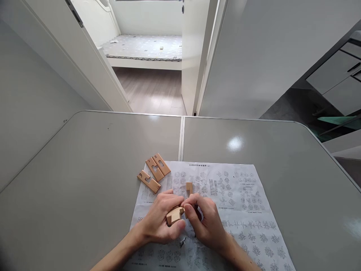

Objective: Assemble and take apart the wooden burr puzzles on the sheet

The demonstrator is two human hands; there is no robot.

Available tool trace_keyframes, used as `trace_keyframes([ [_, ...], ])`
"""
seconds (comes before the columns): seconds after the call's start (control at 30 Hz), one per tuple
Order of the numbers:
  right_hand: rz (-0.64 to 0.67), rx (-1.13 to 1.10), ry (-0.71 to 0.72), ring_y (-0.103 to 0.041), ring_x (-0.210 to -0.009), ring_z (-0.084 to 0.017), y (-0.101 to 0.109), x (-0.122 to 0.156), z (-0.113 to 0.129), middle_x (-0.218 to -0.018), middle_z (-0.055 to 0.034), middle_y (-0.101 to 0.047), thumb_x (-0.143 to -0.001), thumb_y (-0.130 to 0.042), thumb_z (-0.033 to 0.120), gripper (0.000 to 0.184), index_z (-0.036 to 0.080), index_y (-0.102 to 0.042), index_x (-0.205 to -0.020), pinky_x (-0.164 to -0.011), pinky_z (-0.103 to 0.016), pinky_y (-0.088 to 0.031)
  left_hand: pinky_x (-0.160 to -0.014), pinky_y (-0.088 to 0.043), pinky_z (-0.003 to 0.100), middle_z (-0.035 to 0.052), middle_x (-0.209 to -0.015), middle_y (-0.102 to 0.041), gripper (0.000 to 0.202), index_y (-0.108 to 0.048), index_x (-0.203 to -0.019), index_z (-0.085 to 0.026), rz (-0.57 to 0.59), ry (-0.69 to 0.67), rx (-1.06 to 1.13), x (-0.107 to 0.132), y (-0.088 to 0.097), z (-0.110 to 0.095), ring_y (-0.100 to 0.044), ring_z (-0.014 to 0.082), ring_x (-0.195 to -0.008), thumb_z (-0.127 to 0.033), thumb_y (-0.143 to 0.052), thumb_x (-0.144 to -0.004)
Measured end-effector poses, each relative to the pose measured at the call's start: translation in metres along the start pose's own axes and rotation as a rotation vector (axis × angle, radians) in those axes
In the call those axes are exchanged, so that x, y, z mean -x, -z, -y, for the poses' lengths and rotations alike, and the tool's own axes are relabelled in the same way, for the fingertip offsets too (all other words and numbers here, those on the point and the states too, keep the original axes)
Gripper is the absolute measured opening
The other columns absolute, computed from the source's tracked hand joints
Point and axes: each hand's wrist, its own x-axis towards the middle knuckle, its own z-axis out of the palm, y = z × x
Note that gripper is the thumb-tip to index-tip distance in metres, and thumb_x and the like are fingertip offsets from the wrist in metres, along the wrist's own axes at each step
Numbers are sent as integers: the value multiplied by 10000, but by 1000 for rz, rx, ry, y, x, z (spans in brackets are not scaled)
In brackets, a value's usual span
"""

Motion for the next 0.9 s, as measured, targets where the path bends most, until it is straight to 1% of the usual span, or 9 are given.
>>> trace_keyframes([
  [0.1, 1, -51, -40, -567, -520, -150, -1, 1, -2, -652, 18, -632, -1109, -502, 369, 285, 233, -635, -897, -523, -264, -465, -615, -281, 351, -62, -555, -315, 430, -244, -667, -230, -14, 43, -3, 0, -1, 0, -217, 124, -520, -466, -551, -855],
  [0.23, -24, -91, -61, -577, -543, -146, -2, 2, -4, -692, 10, -658, -1105, -526, 360, 258, 231, -643, -915, -535, -254, -476, -645, -316, 349, -58, -590, -333, 418, -250, -683, -234, -23, 90, 2, 0, -1, 0, -272, 132, -547, -449, -576, -832],
  [0.37, -58, -105, -67, -583, -541, -145, -4, 0, -2, -682, 17, -652, -1104, -543, 393, 270, 232, -661, -922, -527, -243, -480, -689, -358, 344, -44, -633, -372, 390, -288, -704, -239, -25, 121, 54, 0, 2, 0, -335, 156, -615, -488, -565, -819],
  [0.53, -62, -154, -123, -588, -544, -150, -7, -1, 2, -702, 6, -675, -1102, -538, 494, 333, 234, -682, -951, -524, -249, -488, -689, -352, 330, -37, -663, -380, 430, -315, -712, -238, -26, 152, 99, 1, 5, -1, -358, 165, -658, -559, -569, -841],
  [0.63, -67, -230, -219, -576, -548, -155, -7, 0, 1, -689, 8, -653, -1071, -568, 567, 381, 233, -688, -934, -519, -252, -491, -673, -348, 317, -32, -683, -400, 535, -358, -727, -232, 1, 139, 159, 1, 10, -1, -387, 167, -669, -711, -528, -896],
  [0.7, -70, -315, -327, -535, -523, -147, -5, -1, -1, -672, 13, -616, -1051, -582, 609, 417, 229, -683, -912, -473, -244, -454, -665, -362, 309, -16, -734, -467, 613, -453, -788, -221, 38, 119, 241, 1, 13, 0, -432, 170, -682, -820, -458, -919],
  [0.73, -70, -364, -384, -499, -501, -139, -4, -1, -2, -650, 22, -585, -1041, -589, 625, 431, 228, -676, -899, -447, -237, -422, -663, -375, 306, -5, -770, -509, 647, -503, -840, -213, 57, 109, 275, 2, 14, 0, -456, 172, -692, -849, -425, -931],
  [0.8, -67, -463, -484, -429, -468, -123, -1, -2, -4, -601, 44, -522, -1024, -609, 646, 448, 228, -647, -869, -420, -225, -357, -659, -399, 301, 15, -824, -572, 660, -563, -950, -201, 75, 97, 291, 3, 15, 1, -488, 174, -700, -835, -385, -974],
  [0.9, -50, -586, -566, -356, -442, -98, 2, -4, -7, -544, 71, -464, -1017, -633, 639, 456, 229, -587, -825, -429, -211, -287, -682, -449, 308, 39, -862, -643, 571, -583, -1049, -195, 51, 67, 198, 6, 12, 3, -544, 183, -708, -719, -356, -1059],
])
